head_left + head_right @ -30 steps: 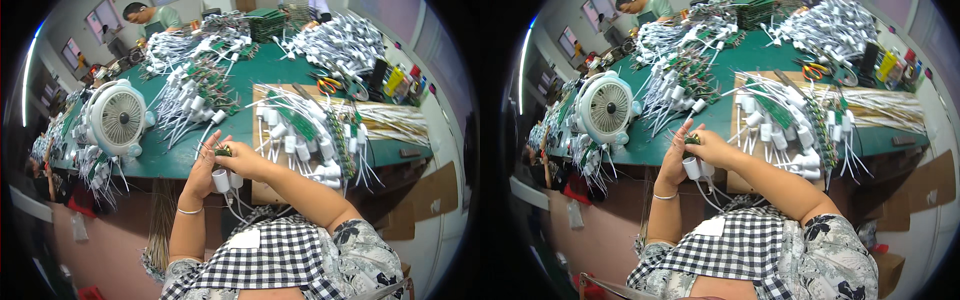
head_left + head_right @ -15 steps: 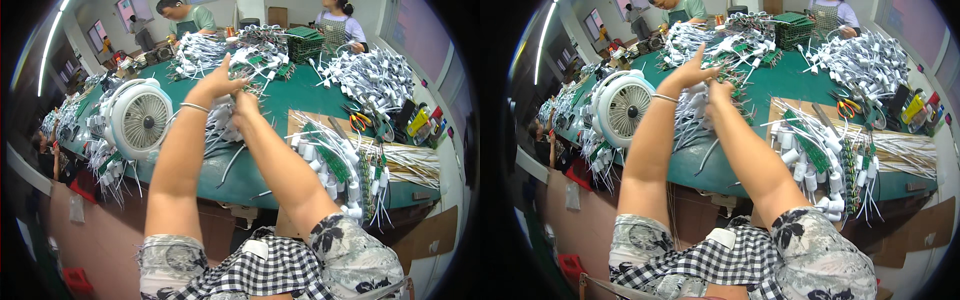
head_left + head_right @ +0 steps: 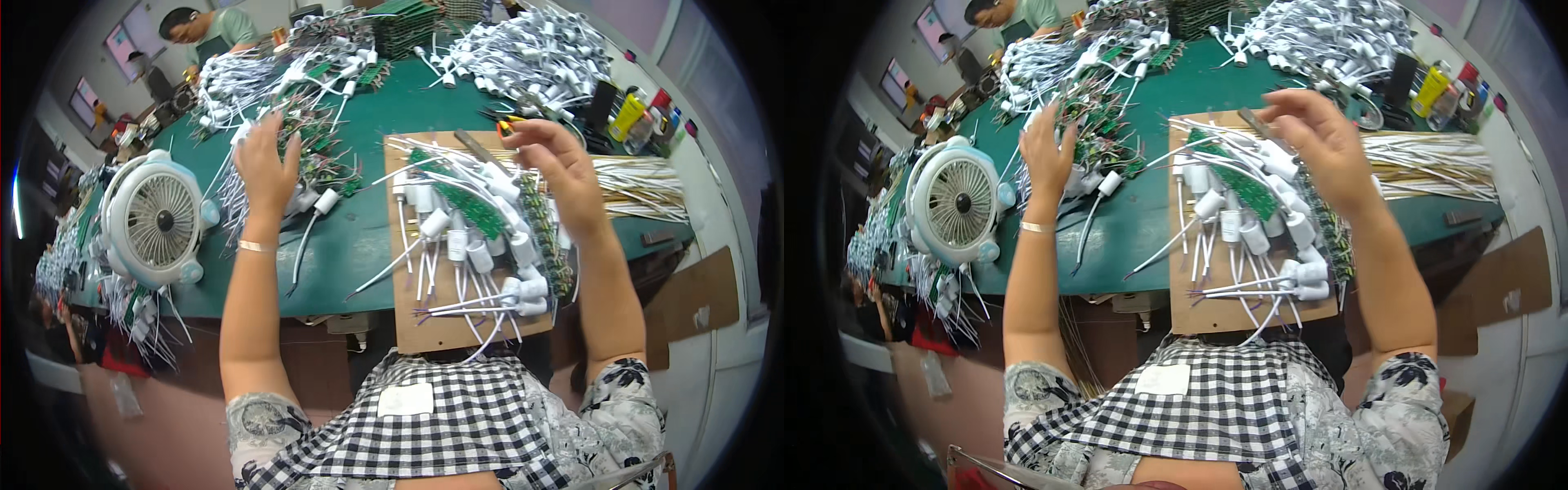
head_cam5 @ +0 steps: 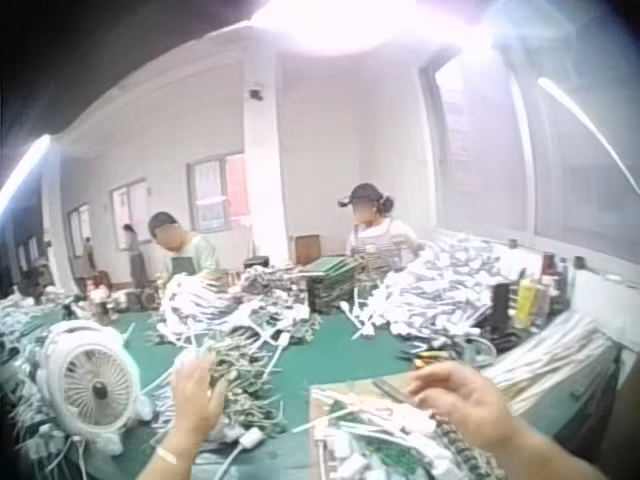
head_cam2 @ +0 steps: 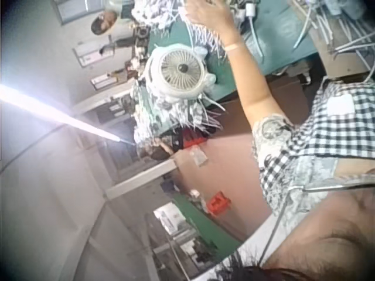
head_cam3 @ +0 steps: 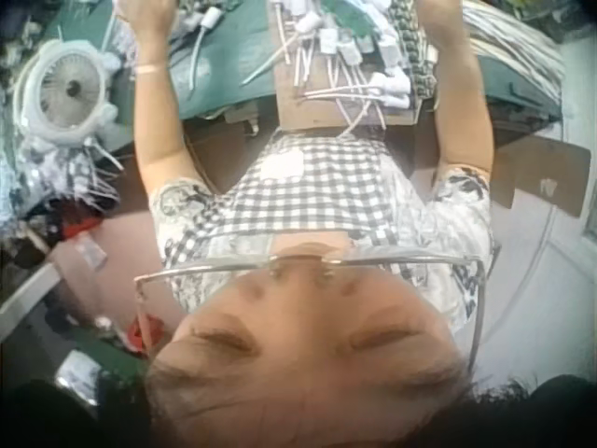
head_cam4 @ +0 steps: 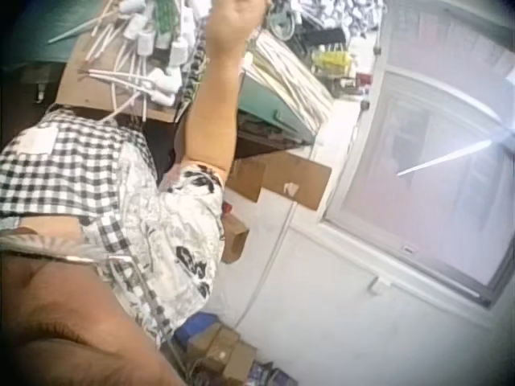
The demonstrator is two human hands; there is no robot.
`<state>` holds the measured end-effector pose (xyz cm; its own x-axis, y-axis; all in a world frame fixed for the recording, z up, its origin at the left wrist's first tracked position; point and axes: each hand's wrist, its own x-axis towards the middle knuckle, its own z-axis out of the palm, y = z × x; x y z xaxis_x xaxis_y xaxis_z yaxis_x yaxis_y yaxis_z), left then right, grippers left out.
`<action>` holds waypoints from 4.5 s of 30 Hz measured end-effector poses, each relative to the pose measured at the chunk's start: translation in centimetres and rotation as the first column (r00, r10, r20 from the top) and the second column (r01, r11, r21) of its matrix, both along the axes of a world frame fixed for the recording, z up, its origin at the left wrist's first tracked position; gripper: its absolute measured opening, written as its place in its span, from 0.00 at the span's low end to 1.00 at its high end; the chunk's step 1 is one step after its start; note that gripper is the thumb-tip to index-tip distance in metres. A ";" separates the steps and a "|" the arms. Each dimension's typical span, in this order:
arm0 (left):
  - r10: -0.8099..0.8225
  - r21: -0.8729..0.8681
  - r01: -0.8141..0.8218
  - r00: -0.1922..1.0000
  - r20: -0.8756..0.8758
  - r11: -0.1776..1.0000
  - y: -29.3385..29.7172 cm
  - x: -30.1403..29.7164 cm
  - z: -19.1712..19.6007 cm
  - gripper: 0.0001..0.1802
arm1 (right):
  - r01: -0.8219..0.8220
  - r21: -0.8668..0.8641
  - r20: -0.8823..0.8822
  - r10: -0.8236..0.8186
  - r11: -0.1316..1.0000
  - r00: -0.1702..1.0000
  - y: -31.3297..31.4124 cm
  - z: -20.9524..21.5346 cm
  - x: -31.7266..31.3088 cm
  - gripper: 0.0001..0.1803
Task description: The person assembles LED light components onto circuit boards by hand, then organizes the assembled boards.
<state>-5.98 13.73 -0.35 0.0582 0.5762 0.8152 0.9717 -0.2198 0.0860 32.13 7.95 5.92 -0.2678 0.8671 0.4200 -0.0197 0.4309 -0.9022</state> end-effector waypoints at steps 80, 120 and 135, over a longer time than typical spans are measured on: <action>-0.634 0.271 0.577 0.652 0.416 0.771 -19.5 10.4 -3.1 0.47 | -0.485 -0.416 0.349 0.627 0.769 0.697 -9.2 0.9 -12.7 0.09; -0.719 0.196 0.700 0.615 0.324 0.687 -20.4 11.9 -2.2 0.48 | -0.737 -0.134 0.390 0.719 0.662 0.575 -6.2 0.3 -8.8 0.08; -0.625 0.012 0.674 0.678 0.386 0.738 -20.5 11.9 -0.3 0.34 | -0.700 0.198 0.449 0.571 0.686 0.687 -4.6 -1.0 -7.2 0.15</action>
